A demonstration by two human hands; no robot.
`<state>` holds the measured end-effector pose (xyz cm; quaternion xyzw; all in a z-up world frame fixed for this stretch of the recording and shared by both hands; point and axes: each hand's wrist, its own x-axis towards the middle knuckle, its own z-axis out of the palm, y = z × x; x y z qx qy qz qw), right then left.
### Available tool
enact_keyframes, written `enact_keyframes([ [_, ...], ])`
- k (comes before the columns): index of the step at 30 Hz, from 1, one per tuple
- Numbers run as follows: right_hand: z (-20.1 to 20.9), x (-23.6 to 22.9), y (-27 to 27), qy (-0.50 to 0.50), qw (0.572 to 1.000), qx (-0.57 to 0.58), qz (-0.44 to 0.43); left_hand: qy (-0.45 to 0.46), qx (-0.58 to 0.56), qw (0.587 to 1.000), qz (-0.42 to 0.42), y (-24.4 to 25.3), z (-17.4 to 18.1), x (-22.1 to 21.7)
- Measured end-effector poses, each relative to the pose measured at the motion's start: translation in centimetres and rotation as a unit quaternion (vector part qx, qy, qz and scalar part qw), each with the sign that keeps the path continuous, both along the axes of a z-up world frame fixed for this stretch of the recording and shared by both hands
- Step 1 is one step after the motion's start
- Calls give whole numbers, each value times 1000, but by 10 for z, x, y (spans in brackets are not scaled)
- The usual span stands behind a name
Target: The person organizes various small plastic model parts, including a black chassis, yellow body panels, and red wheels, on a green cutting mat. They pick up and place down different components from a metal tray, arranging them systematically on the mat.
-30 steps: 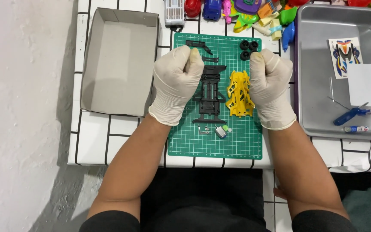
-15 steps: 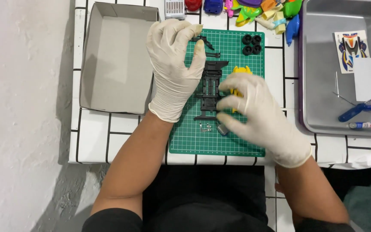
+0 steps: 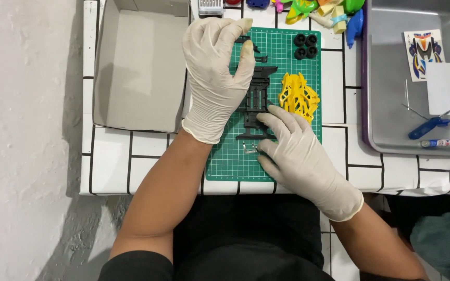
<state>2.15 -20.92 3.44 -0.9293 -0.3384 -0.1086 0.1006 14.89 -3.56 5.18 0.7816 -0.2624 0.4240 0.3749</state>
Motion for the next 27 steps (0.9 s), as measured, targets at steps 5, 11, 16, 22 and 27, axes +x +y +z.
enact_keyframes([
  [5, 0, 1, 4, -5, 1000, -12, -6, 8, 2, 1000, -1, 1, -2, -1],
  [11, -5, 1, 3, -3, 1000, -6, -4, 15, 2, 1000, -1, 0, -4, 0],
  [16, -2, 2, 3, -7, 1000, 3, -5, 14, 6, 1000, -2, 1, -5, 0],
  [22, 17, 7, -10, -39, 999, -14, -11, 4, 7, 1000, 0, -1, -3, 0],
  [27, 48, 39, -31, -91, 995, -6, -49, -21, 32, 992, -122, -2, 4, 2],
])
